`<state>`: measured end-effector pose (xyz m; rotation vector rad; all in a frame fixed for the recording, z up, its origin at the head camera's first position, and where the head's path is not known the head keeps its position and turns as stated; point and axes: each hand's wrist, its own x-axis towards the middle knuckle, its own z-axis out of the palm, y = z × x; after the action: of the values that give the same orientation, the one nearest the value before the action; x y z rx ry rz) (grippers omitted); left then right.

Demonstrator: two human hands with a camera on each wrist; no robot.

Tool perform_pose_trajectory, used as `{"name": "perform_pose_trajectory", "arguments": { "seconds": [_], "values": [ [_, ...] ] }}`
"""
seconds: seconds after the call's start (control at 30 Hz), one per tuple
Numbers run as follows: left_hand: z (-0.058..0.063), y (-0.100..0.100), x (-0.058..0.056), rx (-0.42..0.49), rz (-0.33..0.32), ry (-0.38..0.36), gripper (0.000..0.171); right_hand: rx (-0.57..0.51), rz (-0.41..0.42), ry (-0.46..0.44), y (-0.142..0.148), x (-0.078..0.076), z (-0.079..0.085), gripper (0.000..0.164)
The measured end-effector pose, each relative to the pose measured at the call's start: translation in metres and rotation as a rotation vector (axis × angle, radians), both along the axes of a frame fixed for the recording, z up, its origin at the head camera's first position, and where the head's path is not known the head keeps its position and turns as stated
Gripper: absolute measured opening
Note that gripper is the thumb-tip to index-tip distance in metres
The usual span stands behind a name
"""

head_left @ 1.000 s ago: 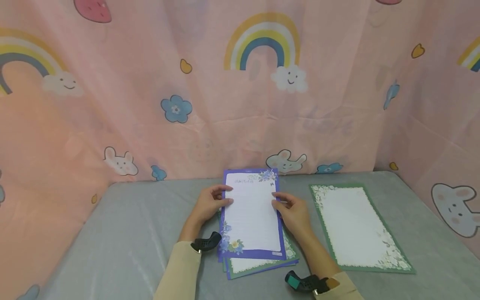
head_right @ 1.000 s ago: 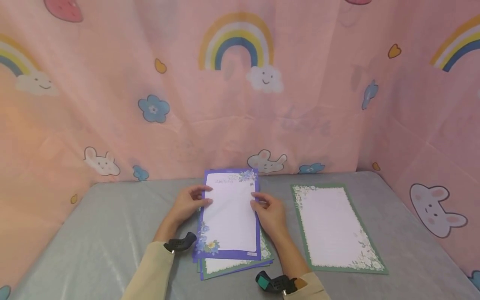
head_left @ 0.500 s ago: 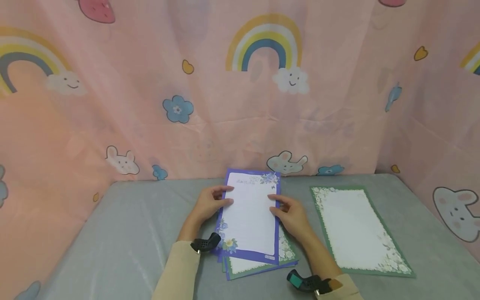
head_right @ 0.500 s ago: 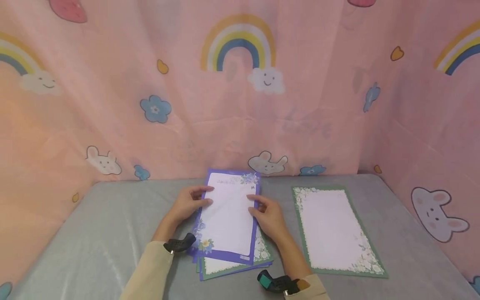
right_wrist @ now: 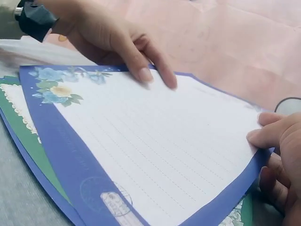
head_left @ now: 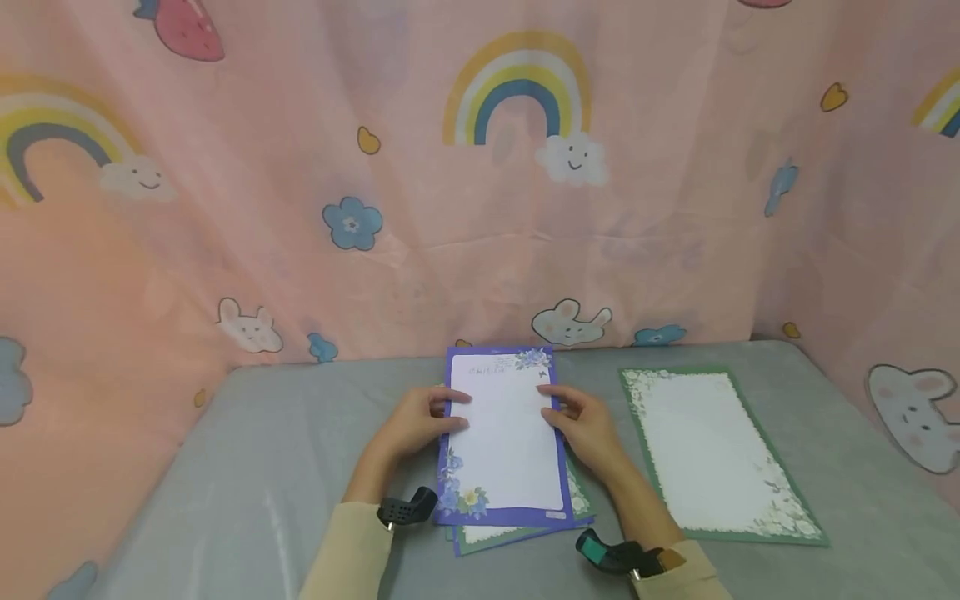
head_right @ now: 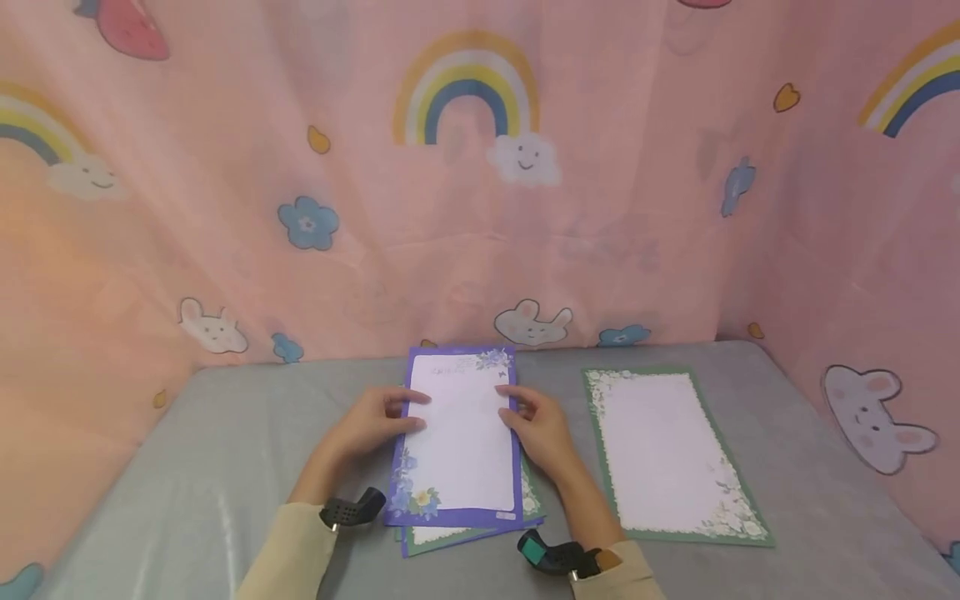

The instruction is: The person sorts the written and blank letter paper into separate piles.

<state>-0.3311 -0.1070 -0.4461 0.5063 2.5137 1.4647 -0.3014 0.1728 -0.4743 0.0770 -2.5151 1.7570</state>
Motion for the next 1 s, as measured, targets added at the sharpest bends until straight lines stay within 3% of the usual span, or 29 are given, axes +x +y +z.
{"name": "perform_pose_trajectory", "arguments": {
  "seconds": [0.1,0.3,0.5,0.77,1.0],
  "values": [
    [0.001,-0.002,0.004,0.012,0.005,-0.017,0.034,0.008,0.027,0.017,0.003,0.001,0.001,0.035],
    [-0.003,-0.007,0.012,0.071,0.078,-0.042,0.035,0.041,0.079,0.071,0.009,0.002,0.003,0.036],
    [-0.008,-0.012,0.018,0.11,0.149,-0.048,0.035,0.018,0.108,0.052,0.003,0.004,0.003,0.035],
    [-0.007,-0.012,0.02,0.134,0.179,-0.049,0.035,0.012,0.109,0.041,0.001,0.003,0.003,0.035],
    [0.0,-0.014,0.019,0.138,0.192,-0.075,0.036,-0.034,0.123,-0.04,-0.001,0.004,0.014,0.039]
  ]
}}
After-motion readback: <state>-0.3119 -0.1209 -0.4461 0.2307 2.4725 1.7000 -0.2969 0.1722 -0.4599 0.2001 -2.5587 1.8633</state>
